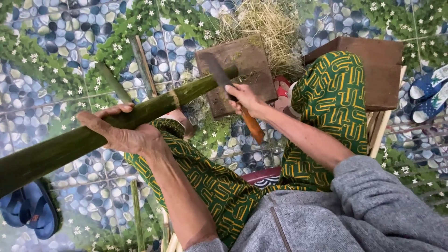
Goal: A person sits on the floor and uses a large knife to shave and split a bamboo pole against a wooden block.
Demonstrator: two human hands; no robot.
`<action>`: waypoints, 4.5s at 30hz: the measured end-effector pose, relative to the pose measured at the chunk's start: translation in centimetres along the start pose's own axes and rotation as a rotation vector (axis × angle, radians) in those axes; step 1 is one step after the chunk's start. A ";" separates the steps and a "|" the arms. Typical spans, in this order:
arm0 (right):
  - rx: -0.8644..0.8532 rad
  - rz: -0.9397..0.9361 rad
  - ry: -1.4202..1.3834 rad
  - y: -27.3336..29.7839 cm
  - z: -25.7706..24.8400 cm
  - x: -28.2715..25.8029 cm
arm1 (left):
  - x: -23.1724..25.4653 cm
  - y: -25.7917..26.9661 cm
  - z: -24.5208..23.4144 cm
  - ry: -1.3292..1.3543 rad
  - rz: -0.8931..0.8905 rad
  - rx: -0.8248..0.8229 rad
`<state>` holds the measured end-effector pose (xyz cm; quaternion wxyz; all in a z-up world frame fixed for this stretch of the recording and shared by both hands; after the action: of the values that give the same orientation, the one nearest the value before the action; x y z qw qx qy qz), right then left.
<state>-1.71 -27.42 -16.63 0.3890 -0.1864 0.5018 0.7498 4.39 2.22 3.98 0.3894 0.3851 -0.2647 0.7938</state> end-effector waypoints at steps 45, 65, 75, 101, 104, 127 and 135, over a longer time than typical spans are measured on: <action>0.022 -0.387 1.206 3.9 5.3 -1.4 | -0.8 -1.3 -0.3 0.119 -0.094 -0.260; 0.131 -0.139 0.552 3.5 3.1 -4.1 | -0.5 -0.7 -0.4 0.063 -0.031 -0.132; 0.072 -0.306 0.857 2.4 1.6 -2.3 | -0.3 -0.4 -0.6 0.056 -0.031 -0.093; 0.340 -0.242 0.865 -1.9 -7.6 0.2 | -1.2 -0.8 -1.2 0.093 -0.066 -0.064; 0.348 -0.226 0.850 0.1 -4.8 -1.6 | -1.9 -0.9 -1.1 0.091 -0.072 -0.060; 0.119 -0.227 0.606 -4.8 -5.2 0.5 | -5.1 4.6 8.3 -0.634 -0.307 -0.773; 0.140 -0.264 0.411 -2.0 -3.9 -1.9 | -8.6 4.6 7.5 -0.918 -0.276 -0.699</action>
<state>0.65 -31.25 -18.23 0.3851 -0.3714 0.5925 0.6022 7.13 -9.30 0.61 0.4384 0.5689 -0.5991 0.3538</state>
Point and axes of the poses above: each hand's wrist, its own y-axis away from the middle knuckle, its own z-axis out of the palm, x = y × z, the point moved 7 cm from there along -y, towards the middle knuckle, and after that the axes turned 10 degrees about -x, right-handed, at the moved point
